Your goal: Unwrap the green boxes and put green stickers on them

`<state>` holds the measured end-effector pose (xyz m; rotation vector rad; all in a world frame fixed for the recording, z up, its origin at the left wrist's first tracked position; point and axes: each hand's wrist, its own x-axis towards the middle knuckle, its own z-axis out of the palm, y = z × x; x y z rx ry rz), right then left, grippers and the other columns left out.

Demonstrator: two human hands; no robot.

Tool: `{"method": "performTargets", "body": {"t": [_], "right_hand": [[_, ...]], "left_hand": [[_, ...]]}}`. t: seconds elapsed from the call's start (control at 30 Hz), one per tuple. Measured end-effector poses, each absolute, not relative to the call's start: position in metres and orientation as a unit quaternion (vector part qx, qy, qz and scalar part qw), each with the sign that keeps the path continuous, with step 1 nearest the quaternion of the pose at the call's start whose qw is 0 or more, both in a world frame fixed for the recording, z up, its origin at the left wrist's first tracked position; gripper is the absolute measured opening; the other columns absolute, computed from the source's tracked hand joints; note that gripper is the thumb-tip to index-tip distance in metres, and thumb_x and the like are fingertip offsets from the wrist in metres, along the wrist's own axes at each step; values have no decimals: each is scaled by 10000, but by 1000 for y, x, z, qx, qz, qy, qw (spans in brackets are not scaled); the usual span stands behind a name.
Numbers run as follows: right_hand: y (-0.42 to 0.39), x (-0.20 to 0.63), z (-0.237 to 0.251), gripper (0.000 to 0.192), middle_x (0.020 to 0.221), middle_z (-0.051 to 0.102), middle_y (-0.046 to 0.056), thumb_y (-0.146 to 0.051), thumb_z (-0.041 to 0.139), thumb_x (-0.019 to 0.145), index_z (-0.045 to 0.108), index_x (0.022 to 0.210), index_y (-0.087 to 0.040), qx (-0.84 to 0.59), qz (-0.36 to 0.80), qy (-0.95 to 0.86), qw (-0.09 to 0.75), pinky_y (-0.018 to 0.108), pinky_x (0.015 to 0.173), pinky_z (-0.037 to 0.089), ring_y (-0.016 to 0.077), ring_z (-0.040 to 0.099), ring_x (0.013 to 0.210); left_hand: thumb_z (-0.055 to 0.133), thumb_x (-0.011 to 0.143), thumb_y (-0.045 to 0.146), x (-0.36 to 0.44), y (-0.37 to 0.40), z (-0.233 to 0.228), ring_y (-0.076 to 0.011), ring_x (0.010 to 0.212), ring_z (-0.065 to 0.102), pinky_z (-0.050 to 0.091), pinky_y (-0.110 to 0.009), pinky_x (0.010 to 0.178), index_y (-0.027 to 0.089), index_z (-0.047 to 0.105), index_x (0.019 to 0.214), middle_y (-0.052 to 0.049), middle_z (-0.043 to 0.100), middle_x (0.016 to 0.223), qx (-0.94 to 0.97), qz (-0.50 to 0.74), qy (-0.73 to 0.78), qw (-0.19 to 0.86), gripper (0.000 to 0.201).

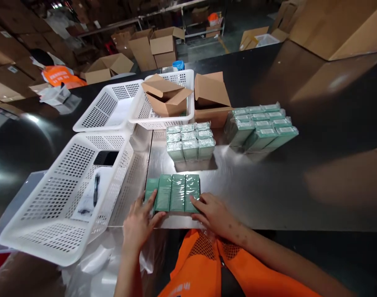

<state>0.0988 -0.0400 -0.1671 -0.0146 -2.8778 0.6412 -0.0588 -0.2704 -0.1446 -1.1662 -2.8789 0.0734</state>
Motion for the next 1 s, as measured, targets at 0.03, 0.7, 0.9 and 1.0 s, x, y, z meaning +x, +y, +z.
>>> {"method": "performTargets", "body": {"t": [0.03, 0.7, 0.9, 1.0], "right_hand": [[-39, 98, -165, 446, 928, 656, 69, -319, 742, 860, 601, 1262, -186, 3, 222, -971, 91, 321, 605, 528, 223, 623, 797], [102, 3, -88, 125, 1013, 722, 94, -246, 469, 947, 557, 861, -226, -80, 244, -910, 325, 428, 883, 497, 261, 633, 1002], [91, -14, -70, 307, 1035, 627, 117, -351, 370, 981, 545, 1169, -183, -84, 273, -887, 363, 405, 792, 509, 245, 618, 868], [84, -24, -74, 409, 1032, 561, 103, -444, 574, 884, 617, 1202, -191, -36, 237, -920, 311, 404, 732, 501, 246, 593, 808]], "left_hand": [[615, 928, 500, -61, -275, -144, -326, 1155, 614, 590, -420, 822, 285, 506, 1468, -162, 567, 1392, -374, 27, -927, 22, 591], [530, 1005, 397, -19, -257, -123, -181, 849, 721, 540, -232, 647, 197, 677, 1262, -80, 746, 999, -448, -143, -864, 183, 357], [539, 992, 324, -7, -252, -124, -196, 887, 705, 567, -273, 740, 181, 659, 1279, -84, 735, 1018, -449, -159, -874, 101, 342], [565, 971, 332, -4, -244, -121, -210, 885, 701, 569, -290, 721, 187, 671, 1254, -81, 734, 1004, -439, -178, -876, 90, 335]]}}
